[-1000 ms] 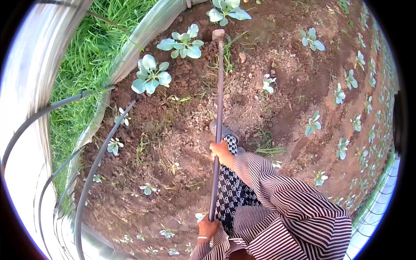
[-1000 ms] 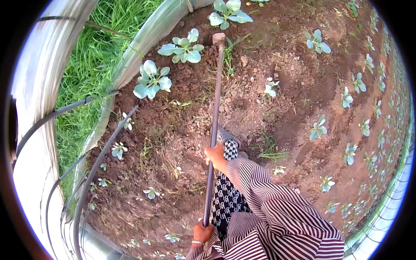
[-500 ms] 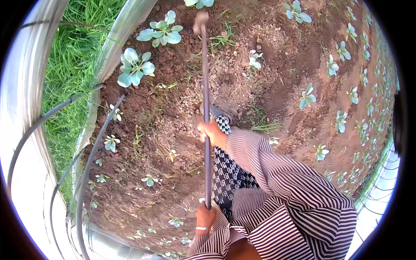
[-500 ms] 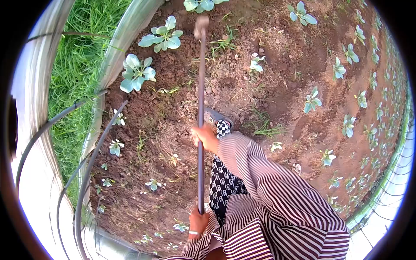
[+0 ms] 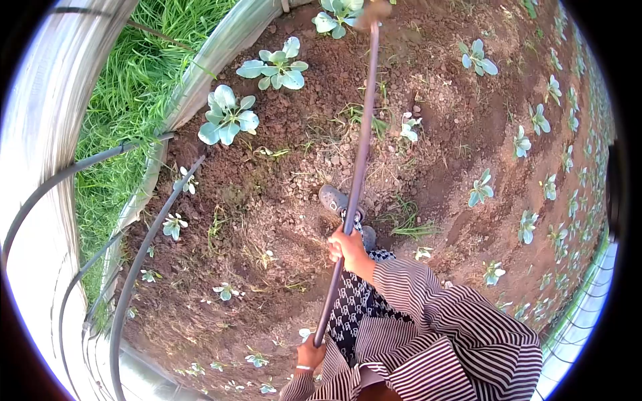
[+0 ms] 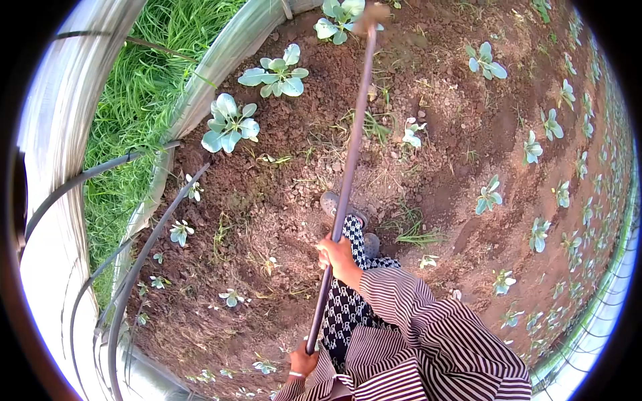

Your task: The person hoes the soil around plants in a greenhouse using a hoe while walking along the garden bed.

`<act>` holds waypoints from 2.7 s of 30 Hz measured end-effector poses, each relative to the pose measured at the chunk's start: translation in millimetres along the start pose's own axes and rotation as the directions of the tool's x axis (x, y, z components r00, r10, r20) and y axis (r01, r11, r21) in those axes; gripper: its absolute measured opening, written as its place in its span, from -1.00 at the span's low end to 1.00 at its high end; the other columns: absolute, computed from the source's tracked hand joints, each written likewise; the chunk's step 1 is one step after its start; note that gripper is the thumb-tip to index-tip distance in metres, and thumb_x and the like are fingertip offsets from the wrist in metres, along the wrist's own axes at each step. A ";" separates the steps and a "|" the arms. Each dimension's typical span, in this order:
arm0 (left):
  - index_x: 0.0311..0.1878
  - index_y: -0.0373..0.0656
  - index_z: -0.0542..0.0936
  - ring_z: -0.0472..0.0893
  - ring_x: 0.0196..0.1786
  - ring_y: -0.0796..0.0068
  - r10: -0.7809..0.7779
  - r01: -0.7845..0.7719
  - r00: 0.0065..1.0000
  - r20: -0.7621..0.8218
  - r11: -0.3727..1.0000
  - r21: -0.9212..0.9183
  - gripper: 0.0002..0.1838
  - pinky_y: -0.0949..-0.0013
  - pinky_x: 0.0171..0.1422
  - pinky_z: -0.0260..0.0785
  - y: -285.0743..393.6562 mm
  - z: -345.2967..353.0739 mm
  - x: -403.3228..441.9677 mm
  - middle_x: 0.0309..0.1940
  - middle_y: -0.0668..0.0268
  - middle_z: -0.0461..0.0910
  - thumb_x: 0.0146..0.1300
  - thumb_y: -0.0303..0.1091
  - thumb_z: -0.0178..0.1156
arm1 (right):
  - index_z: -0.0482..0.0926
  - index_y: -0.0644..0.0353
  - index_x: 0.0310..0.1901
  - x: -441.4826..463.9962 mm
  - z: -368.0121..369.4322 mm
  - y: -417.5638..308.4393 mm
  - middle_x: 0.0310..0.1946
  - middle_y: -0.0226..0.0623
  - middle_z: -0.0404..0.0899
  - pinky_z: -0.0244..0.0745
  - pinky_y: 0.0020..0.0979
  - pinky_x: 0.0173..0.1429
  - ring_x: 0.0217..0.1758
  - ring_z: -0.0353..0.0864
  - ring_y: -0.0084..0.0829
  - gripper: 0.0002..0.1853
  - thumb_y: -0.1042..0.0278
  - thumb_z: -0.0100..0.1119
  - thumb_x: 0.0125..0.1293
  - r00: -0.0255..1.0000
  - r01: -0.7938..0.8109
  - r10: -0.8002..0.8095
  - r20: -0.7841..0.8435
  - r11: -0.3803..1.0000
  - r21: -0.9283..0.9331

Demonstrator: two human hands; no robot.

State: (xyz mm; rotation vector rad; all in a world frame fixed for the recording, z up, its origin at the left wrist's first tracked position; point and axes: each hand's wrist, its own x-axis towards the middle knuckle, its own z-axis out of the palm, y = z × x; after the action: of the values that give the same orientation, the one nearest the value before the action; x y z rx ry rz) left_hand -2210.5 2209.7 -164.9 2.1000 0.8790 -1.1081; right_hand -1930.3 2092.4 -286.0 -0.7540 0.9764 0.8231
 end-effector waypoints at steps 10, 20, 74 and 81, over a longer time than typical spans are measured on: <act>-0.28 -0.27 0.50 0.58 -0.57 0.19 0.072 -0.150 0.967 -0.243 0.935 -0.320 -0.79 0.22 -0.47 0.43 144.4 17.3 152.8 -0.59 0.09 0.56 0.00 -0.40 0.19 | 0.30 0.52 -0.18 155.9 69.9 -134.7 -0.71 -0.36 0.26 0.25 -0.50 -0.79 -0.80 0.24 -0.54 -0.75 0.57 0.04 0.14 0.936 0.344 -0.338 0.097 0.822 -0.454; -0.50 -0.22 0.48 0.48 -0.68 0.47 -0.109 0.174 0.981 0.161 0.862 -0.477 -0.87 0.38 -0.57 0.32 80.8 45.0 63.8 -0.65 0.26 0.52 -0.07 -0.39 0.23 | 0.33 0.21 -0.57 133.1 5.0 -34.6 -0.75 -0.32 0.33 0.26 -0.33 -0.80 -0.81 0.33 -0.44 -0.86 0.53 0.08 0.06 0.973 0.027 -0.132 -0.188 0.879 -0.476; -0.52 -0.25 0.44 0.53 -0.69 0.41 -0.076 0.090 0.995 0.059 0.957 -0.276 -0.82 0.32 -0.58 0.39 84.8 -18.5 62.5 -0.71 0.25 0.51 -0.16 -0.42 0.24 | 0.27 0.46 -0.24 120.0 45.7 -54.1 -0.69 -0.32 0.34 0.29 -0.48 -0.81 -0.82 0.27 -0.49 -0.73 0.65 0.10 0.03 0.985 -0.074 0.027 -0.168 0.958 -0.278; -0.29 -0.28 0.53 0.61 -0.46 -0.01 -0.057 0.051 0.964 -0.259 0.998 -0.030 -0.73 0.08 -0.33 0.41 96.8 -70.7 61.2 -0.55 -0.03 0.57 -0.11 -0.37 0.15 | 0.26 0.12 -0.43 93.2 98.9 -69.7 -0.79 -0.55 0.19 0.09 -0.57 -0.79 -0.82 0.14 -0.68 -0.83 0.48 0.08 0.16 0.949 -0.068 0.055 0.310 0.997 0.031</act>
State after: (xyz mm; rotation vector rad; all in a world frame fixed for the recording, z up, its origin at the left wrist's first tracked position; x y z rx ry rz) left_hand -2076.4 2221.4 -165.0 2.2475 1.0707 -0.8556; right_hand -1800.9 2164.9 -322.6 -0.5399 0.7353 0.9406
